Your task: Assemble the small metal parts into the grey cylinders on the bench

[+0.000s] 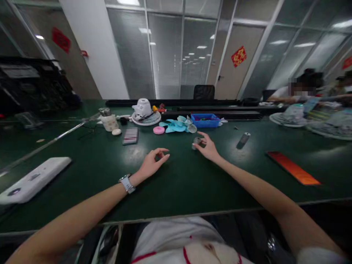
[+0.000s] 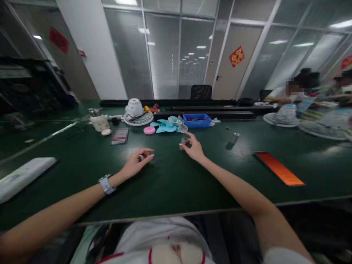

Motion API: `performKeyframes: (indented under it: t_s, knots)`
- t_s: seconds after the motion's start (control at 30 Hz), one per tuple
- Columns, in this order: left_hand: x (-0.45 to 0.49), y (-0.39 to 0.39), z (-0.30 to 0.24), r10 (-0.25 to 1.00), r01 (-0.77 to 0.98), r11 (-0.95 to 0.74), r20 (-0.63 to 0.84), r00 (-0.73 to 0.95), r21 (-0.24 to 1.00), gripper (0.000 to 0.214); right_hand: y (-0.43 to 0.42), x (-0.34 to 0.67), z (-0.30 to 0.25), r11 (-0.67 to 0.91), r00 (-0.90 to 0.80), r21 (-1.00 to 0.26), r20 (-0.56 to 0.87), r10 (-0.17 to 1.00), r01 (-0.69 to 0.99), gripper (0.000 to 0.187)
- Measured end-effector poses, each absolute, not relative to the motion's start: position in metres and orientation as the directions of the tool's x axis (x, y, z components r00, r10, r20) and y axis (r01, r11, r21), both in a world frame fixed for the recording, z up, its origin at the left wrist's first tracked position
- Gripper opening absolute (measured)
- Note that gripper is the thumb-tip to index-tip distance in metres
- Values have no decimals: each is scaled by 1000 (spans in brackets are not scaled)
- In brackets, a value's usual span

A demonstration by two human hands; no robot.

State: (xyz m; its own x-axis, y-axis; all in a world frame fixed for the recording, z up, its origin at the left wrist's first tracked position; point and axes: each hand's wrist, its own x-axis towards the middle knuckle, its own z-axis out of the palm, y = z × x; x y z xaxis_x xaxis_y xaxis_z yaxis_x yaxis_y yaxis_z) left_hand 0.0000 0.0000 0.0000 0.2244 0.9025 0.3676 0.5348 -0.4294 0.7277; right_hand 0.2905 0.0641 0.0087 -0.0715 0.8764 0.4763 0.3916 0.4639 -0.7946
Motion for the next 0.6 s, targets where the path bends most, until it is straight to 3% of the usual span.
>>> performKeyframes:
  t_s: [0.1,0.23,0.6]
  knots:
    - [4,-7,7,877,516,-480,406,256,710,40,29,245,-3,545,-321,-800,462,827,252,71]
    - [8,-14,8,829,470,-559,452,329,684,34,-1,215,-11,574,-502,-803,434,748,160,75]
    - [15,-9,19,796,479,-606,497,347,635,24,-8,214,-11,586,-490,-773,424,762,242,69]
